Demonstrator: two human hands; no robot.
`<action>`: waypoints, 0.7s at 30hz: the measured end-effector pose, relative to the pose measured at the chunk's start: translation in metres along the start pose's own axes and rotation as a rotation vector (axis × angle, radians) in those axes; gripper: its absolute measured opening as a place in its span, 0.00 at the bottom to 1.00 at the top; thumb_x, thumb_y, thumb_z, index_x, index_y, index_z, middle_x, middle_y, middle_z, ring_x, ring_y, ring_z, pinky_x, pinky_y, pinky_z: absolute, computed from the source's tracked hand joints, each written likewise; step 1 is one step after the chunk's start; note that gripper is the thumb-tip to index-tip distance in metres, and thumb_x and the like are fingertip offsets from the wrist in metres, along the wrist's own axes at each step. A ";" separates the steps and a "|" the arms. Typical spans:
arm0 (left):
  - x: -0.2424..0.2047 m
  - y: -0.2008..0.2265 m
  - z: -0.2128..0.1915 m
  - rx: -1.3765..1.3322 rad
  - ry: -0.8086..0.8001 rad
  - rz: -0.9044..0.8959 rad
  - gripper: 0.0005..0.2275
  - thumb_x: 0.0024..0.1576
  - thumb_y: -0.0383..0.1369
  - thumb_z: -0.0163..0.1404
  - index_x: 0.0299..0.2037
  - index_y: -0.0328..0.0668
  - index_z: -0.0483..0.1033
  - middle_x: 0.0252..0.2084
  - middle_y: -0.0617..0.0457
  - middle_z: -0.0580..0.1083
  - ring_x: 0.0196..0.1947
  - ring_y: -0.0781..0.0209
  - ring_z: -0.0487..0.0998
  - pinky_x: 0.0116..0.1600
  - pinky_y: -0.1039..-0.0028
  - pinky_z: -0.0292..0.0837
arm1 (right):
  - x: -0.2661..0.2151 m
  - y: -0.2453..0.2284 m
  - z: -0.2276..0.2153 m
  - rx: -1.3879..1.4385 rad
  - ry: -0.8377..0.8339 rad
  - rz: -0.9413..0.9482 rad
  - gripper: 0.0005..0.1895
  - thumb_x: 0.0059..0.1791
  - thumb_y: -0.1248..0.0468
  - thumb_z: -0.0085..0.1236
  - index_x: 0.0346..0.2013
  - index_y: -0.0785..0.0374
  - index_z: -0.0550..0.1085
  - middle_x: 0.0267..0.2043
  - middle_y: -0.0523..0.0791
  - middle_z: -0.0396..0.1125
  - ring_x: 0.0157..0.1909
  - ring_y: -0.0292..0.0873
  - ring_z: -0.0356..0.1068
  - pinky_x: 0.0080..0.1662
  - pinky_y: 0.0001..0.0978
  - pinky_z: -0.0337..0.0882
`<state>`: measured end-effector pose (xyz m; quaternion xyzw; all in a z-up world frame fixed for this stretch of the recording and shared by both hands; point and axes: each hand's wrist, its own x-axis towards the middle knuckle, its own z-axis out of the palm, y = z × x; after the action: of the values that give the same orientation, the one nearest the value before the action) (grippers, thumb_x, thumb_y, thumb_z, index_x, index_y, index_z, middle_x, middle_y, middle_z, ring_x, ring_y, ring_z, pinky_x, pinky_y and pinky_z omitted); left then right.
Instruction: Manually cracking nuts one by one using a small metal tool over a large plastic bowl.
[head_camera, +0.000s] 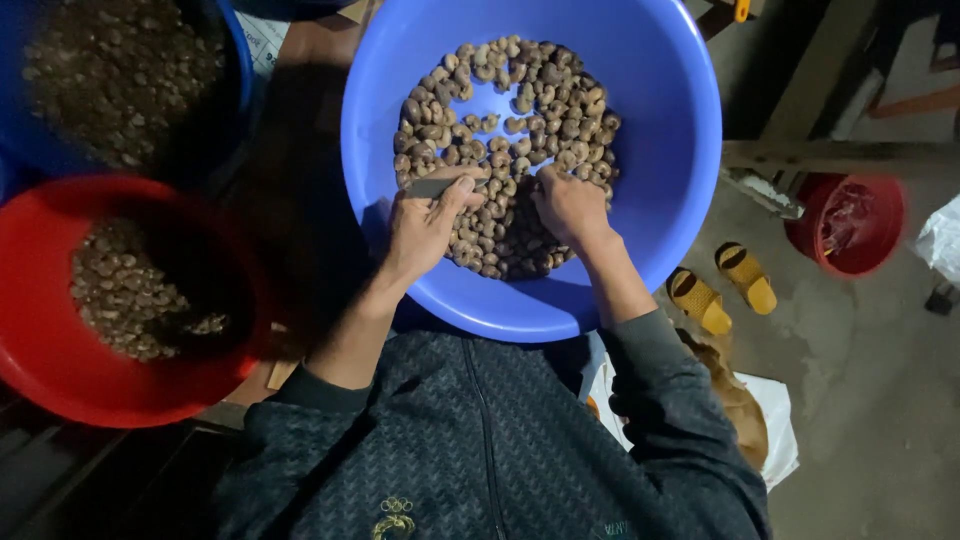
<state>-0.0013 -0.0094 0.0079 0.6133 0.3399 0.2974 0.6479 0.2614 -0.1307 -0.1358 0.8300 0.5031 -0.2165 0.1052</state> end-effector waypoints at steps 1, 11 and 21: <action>-0.001 0.002 -0.003 -0.001 -0.002 -0.002 0.16 0.73 0.40 0.48 0.54 0.36 0.84 0.43 0.28 0.82 0.50 0.23 0.82 0.56 0.35 0.79 | -0.006 -0.004 -0.010 0.001 -0.002 0.002 0.18 0.53 0.42 0.45 0.49 0.45 0.71 0.46 0.48 0.74 0.40 0.63 0.78 0.43 0.58 0.75; 0.004 -0.012 -0.004 -0.028 -0.060 0.106 0.15 0.74 0.39 0.47 0.59 0.39 0.82 0.53 0.33 0.81 0.58 0.28 0.79 0.62 0.40 0.76 | -0.069 -0.091 -0.115 1.320 0.096 -0.297 0.11 0.56 0.67 0.55 0.52 0.70 0.70 0.40 0.56 0.71 0.33 0.47 0.73 0.36 0.38 0.76; 0.005 -0.030 -0.004 -0.039 -0.104 0.251 0.11 0.75 0.31 0.46 0.60 0.35 0.78 0.58 0.30 0.77 0.56 0.28 0.79 0.56 0.41 0.80 | -0.067 -0.107 -0.104 1.629 0.094 -0.447 0.14 0.57 0.69 0.56 0.56 0.73 0.68 0.42 0.54 0.76 0.36 0.43 0.78 0.37 0.33 0.80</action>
<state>-0.0023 -0.0053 -0.0223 0.6528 0.2207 0.3507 0.6342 0.1672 -0.0924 -0.0080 0.5356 0.3463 -0.4923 -0.5923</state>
